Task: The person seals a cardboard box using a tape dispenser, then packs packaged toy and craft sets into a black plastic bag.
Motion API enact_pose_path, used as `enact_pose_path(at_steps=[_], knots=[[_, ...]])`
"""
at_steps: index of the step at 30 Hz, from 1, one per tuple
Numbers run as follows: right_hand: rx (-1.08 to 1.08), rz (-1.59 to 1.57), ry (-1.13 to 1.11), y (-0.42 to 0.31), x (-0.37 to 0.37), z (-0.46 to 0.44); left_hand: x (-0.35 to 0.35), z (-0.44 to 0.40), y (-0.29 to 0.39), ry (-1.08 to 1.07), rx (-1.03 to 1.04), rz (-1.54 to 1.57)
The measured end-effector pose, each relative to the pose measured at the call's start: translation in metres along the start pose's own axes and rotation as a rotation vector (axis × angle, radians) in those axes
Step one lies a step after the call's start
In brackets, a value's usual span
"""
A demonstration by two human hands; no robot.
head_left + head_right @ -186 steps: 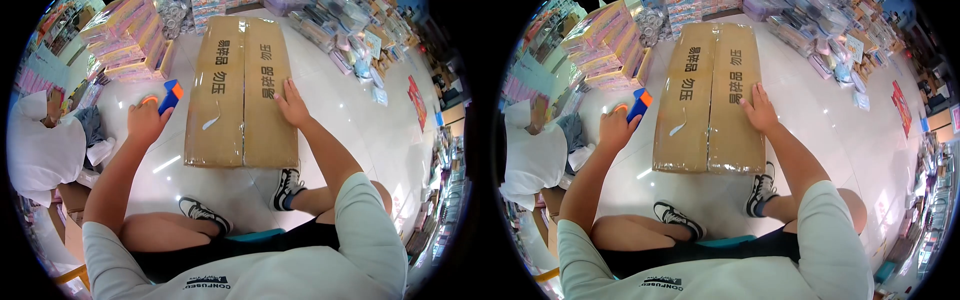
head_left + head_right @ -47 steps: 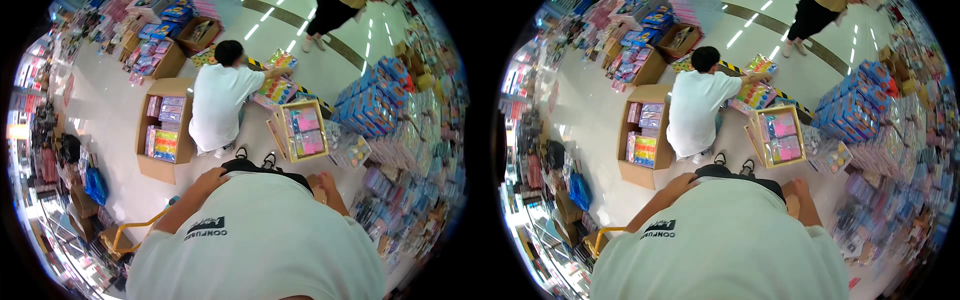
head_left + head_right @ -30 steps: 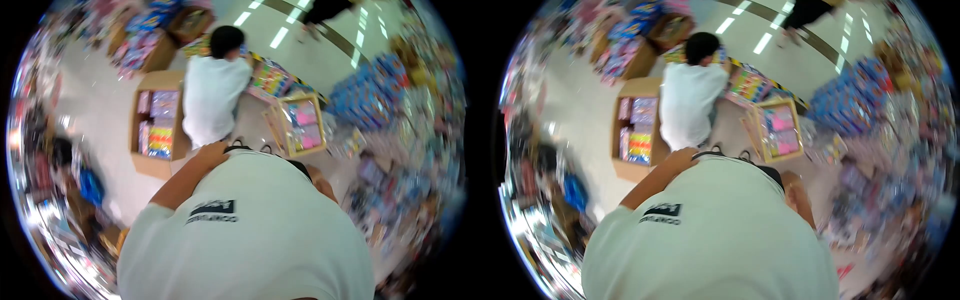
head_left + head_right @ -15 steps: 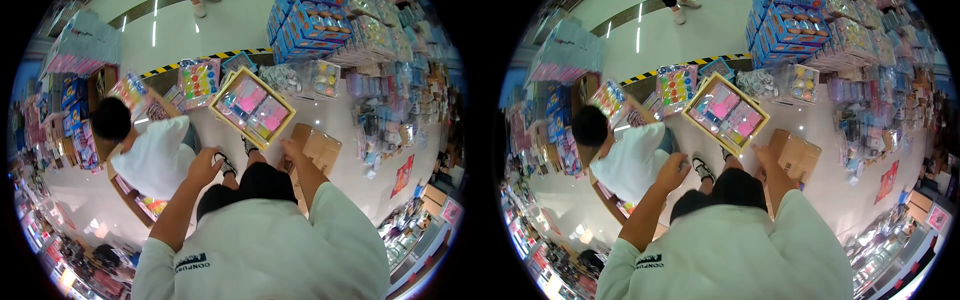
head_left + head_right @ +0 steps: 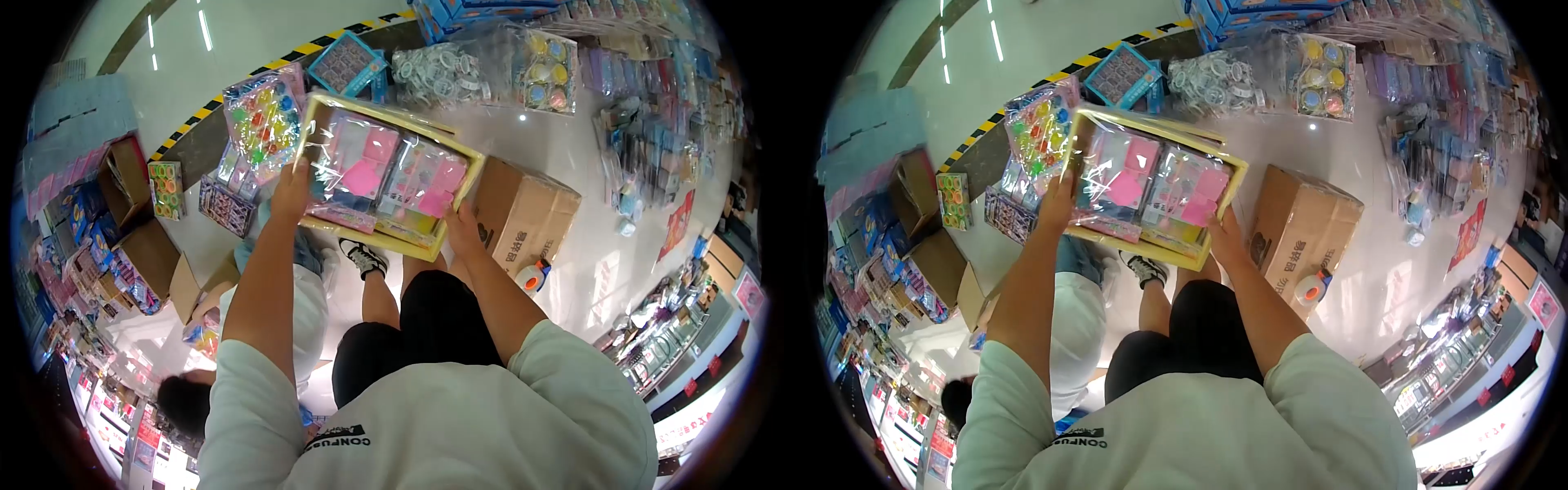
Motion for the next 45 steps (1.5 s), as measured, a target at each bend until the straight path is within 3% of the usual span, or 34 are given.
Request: enact_pose_path(at_steps=[1, 4, 5, 8, 9, 12, 17, 18, 20, 23, 34, 45], knots=[[0.016, 0.018, -0.038, -0.007, 0.0, -0.005, -0.006, 0.002, -0.014, 0.02, -0.066, -0.067], [0.091, -0.053, -0.109, -0.035, -0.002, -0.024, -0.006, -0.006, -0.057, 0.087, 0.124, 0.101], [0.141, -0.152, -0.111, -0.042, -0.002, -0.028, -0.006, -0.003, -0.065, 0.048, 0.053, -0.065], [0.441, -0.533, -0.041, -0.008, -0.01, -0.044, 0.016, -0.045, -0.137, -0.005, 0.021, 0.595], [0.563, -0.672, -0.005, 0.015, -0.011, -0.051, 0.003, -0.018, -0.083, 0.045, -0.056, 0.493], [0.655, -0.68, 0.019, 0.073, -0.005, -0.079, -0.003, -0.039, -0.095, 0.025, -0.318, 0.243], [0.582, -0.618, 0.097, 0.05, 0.038, -0.089, 0.019, -0.096, -0.093, -0.18, -0.092, 0.433], [0.579, -0.653, 0.1, 0.053, 0.04, -0.09, 0.015, -0.096, -0.094, -0.225, -0.245, 0.377], [0.569, -0.712, 0.095, 0.055, 0.042, -0.094, 0.03, -0.103, -0.066, -0.362, -0.166, 0.551], [0.569, -0.789, 0.077, 0.056, 0.044, -0.097, 0.042, -0.112, -0.062, -0.357, -0.282, 0.639], [0.527, -0.92, 0.032, 0.062, 0.068, -0.133, 0.07, -0.14, -0.041, -0.372, -0.234, 0.545], [0.417, -1.055, -0.169, 0.019, 0.044, -0.096, 0.013, -0.113, -0.056, -0.272, -0.186, 0.515]])
Point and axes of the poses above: each hand's wrist, its own z-axis away from the middle knuckle, its own x-axis out of the palm, y = z × x, the point moved 10 cm from there along -z, towards the middle knuckle, and after that the axes turned 8 degrees about y, right-handed, at the moved point
